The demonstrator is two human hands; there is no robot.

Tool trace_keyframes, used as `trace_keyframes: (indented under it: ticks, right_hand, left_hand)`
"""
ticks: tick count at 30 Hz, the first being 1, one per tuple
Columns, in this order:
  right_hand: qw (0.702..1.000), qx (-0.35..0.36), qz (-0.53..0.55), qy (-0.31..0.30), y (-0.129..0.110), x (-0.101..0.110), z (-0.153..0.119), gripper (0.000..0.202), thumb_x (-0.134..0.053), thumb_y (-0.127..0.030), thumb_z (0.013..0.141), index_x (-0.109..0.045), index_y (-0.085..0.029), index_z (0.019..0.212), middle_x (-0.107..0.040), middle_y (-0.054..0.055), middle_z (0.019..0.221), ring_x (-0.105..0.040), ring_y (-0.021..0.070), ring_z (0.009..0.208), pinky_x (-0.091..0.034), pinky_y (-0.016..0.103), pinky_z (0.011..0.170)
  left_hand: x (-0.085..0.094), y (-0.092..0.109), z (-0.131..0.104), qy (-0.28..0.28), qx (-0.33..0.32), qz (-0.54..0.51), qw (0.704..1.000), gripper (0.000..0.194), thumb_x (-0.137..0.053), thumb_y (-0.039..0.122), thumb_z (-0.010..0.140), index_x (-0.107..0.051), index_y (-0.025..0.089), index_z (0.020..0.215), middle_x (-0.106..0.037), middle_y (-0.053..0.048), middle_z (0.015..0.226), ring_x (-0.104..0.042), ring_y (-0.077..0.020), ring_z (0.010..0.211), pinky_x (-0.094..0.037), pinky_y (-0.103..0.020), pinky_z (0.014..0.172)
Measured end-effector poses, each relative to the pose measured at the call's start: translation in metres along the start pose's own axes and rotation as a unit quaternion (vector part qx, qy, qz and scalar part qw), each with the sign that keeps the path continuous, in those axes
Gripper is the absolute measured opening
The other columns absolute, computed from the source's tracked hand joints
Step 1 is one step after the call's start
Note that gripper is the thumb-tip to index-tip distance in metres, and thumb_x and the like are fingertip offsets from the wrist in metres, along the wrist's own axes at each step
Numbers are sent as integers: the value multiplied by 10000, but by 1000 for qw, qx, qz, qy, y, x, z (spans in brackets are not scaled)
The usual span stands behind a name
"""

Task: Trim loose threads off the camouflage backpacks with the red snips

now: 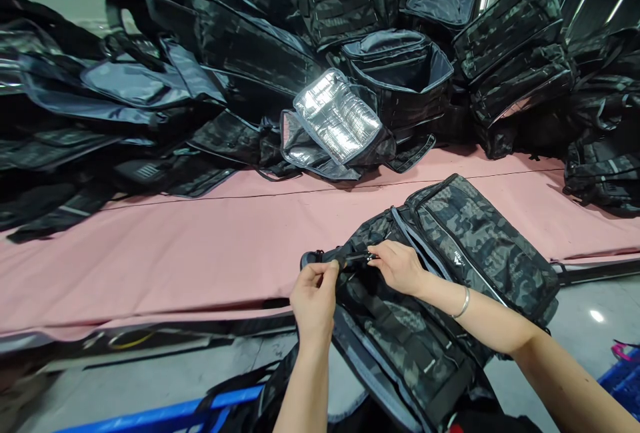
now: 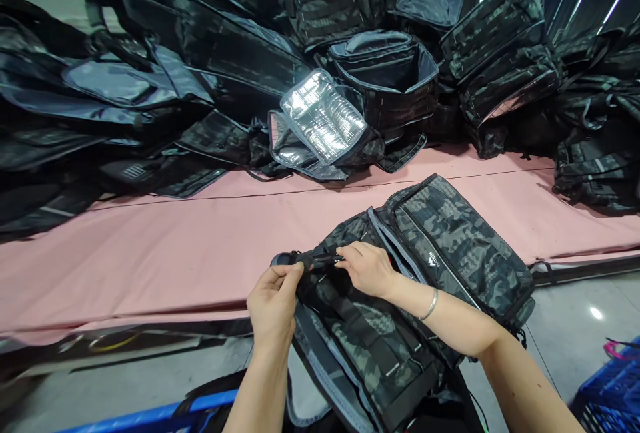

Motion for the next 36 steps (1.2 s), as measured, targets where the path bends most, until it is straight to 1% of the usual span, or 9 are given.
trace_keyframes:
  ticks: [6,12,14,17,20,22,24,30,36]
  right_hand:
    - [1000,-9,7,-27,1,0,2,209,-416,-271,930,-563,-150,1015,-607,79,899,-569,162,856,-435,273,778]
    - [999,-6,31,-16,2,0,2,214,-399,-278,930,-573,-154,934,-623,66,870,-574,158,810,-434,270,754]
    - [997,-27,72,-22,2,0,3,214,-405,-288,924,-573,-158,906,-622,64,855,-575,151,800,-436,262,742]
    - [984,-80,153,-36,1,1,4,167,-453,-278,891,-575,-164,900,-625,44,877,-579,133,816,-436,236,740]
    - [967,-146,202,-46,1,0,6,135,-502,-251,851,-575,-164,923,-629,23,910,-582,121,829,-431,225,758]
    - [960,-166,221,-49,1,-2,7,143,-513,-242,840,-575,-164,942,-626,15,911,-579,114,821,-429,221,763]
    - [960,-155,229,-42,1,-3,7,150,-521,-242,838,-578,-165,953,-621,15,902,-575,112,818,-431,219,765]
    - [979,-68,191,18,0,-4,5,165,-505,-270,860,-579,-149,945,-616,43,870,-572,126,802,-447,236,760]
    - [985,-51,163,15,0,-4,6,176,-490,-294,879,-581,-155,940,-619,44,846,-575,131,785,-457,245,743]
  left_hand:
    - [0,1,-1,-11,-7,13,1000,310,-660,412,612,-521,143,675,-556,-3,638,-500,-110,612,-387,-237,623]
    - [-1,2,-3,-17,0,2,1000,302,-670,402,611,-533,142,682,-552,2,629,-497,-105,609,-382,-226,616]
    - [0,4,-2,-9,4,-19,1000,293,-679,386,599,-532,144,675,-553,8,624,-501,-103,613,-391,-224,626]
    - [3,9,0,1,11,-55,998,275,-678,366,595,-523,150,665,-582,2,651,-543,-120,659,-428,-253,706]
    - [5,13,2,-17,41,-82,996,256,-670,345,593,-511,154,656,-624,-19,697,-591,-155,720,-445,-303,786]
    - [5,14,2,-21,57,-95,994,250,-676,332,577,-512,157,649,-628,-17,683,-596,-161,717,-450,-307,777]
    - [5,14,2,-20,56,-99,993,243,-684,325,568,-525,155,638,-621,-10,656,-580,-146,688,-445,-287,750]
    - [4,15,2,-45,49,-108,992,230,-692,324,579,-554,146,626,-628,-16,669,-560,-135,696,-424,-270,744]
    - [5,20,3,-64,63,-105,990,211,-688,307,570,-563,142,607,-614,-16,652,-537,-124,683,-411,-245,713]
Point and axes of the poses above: each hand's wrist, its own z-axis towards the middle knuckle, its own x-axis out of the back of the hand, y = z × x, the point moved 1 cm from there along z, towards the middle knuckle
